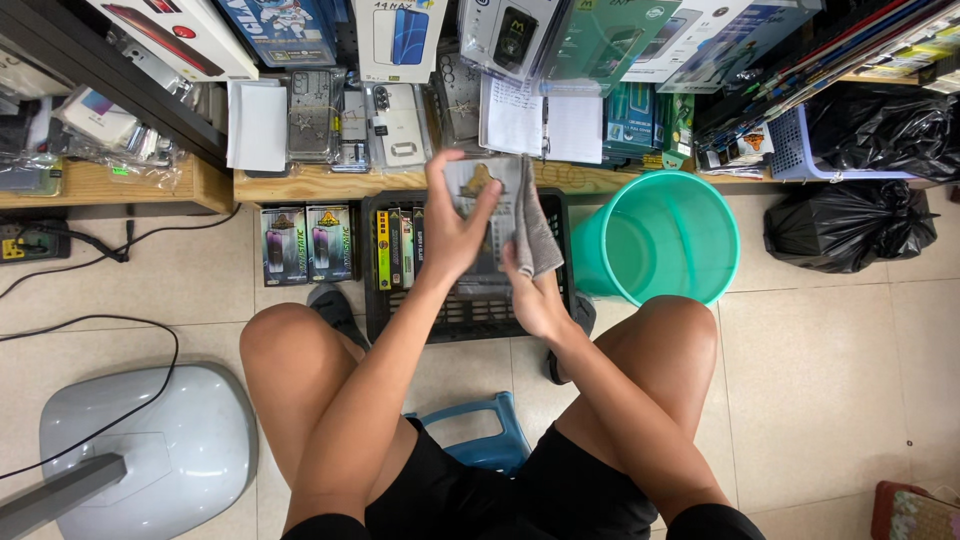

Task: The person sits on a low stool and wipes the packaging of several phone screen protector boxes with a cloth. They then open a box, remove the contents, and wipe the individual screen protector cards with a white wipe before placing them into a black crate.

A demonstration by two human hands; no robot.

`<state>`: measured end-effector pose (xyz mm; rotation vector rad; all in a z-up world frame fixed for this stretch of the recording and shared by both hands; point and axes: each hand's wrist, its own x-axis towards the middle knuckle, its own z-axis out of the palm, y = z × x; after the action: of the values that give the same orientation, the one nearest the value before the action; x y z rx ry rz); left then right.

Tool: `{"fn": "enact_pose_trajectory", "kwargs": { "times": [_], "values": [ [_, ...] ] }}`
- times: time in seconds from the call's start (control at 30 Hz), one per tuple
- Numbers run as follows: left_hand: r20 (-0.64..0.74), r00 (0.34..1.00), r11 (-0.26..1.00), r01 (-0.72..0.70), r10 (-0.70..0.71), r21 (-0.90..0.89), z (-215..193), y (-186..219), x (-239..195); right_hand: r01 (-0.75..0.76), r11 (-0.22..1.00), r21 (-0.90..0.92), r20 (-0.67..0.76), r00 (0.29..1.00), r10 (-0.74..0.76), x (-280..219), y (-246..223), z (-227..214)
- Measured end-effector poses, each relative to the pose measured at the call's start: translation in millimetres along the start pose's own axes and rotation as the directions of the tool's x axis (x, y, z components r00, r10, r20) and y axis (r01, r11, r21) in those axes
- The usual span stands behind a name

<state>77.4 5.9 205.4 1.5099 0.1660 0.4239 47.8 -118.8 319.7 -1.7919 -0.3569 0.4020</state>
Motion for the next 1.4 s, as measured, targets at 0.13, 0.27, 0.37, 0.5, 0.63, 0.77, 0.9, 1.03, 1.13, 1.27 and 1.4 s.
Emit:
{"fn": "enact_pose_trajectory", "kwargs": {
  "times": [0.13,0.27,0.37,0.5,0.63,0.77,0.9,1.03,1.13,1.27,1.4],
  "values": [
    [0.117,0.993,0.999,0.023,-0.018,-0.041,16,-1,-17,-0.138,0.984,0.109,-0.052,0.988,0.144,12,73,-26],
    [0.270,0.962,0.999,0.040,-0.032,-0.024,22,15,-35,-0.259,0.909,0.327,-0.460,0.796,0.393,25,41,-29],
    [0.317,0.948,0.998,-0.040,0.020,0.056,19,43,-37,0.034,0.862,0.505,-0.650,0.672,0.354,41,71,-37],
    [0.222,0.964,0.912,-0.217,0.144,0.348,10,42,-31,0.278,0.844,0.459,-0.764,0.608,0.215,41,139,-66],
    [0.213,0.930,0.796,-0.366,0.299,0.482,4,29,-19,0.225,0.955,-0.193,-0.573,0.764,-0.296,26,97,-29],
    [0.186,0.899,0.656,-0.419,0.396,0.629,6,-30,-26,0.570,0.635,-0.521,0.044,0.761,-0.648,14,83,-23],
    [0.122,0.889,0.677,-0.418,0.440,0.605,7,-35,-27,0.595,0.650,-0.474,0.012,0.742,-0.670,16,83,-21],
    [0.165,0.822,0.650,-0.539,0.545,0.536,4,40,-19,0.489,0.732,-0.475,-0.089,0.801,-0.593,27,79,-34],
    [0.148,0.813,0.663,-0.552,0.563,0.506,5,56,-19,0.469,0.710,-0.525,-0.115,0.788,-0.606,34,80,-48],
    [0.093,0.828,0.730,-0.535,0.553,0.426,3,56,-18,0.321,0.792,-0.520,-0.239,0.835,-0.496,33,77,-53],
    [-0.191,0.817,0.828,-0.488,0.545,0.276,3,32,-6,-0.088,0.992,0.086,-0.528,0.841,0.120,34,79,-53]
  ]
}}
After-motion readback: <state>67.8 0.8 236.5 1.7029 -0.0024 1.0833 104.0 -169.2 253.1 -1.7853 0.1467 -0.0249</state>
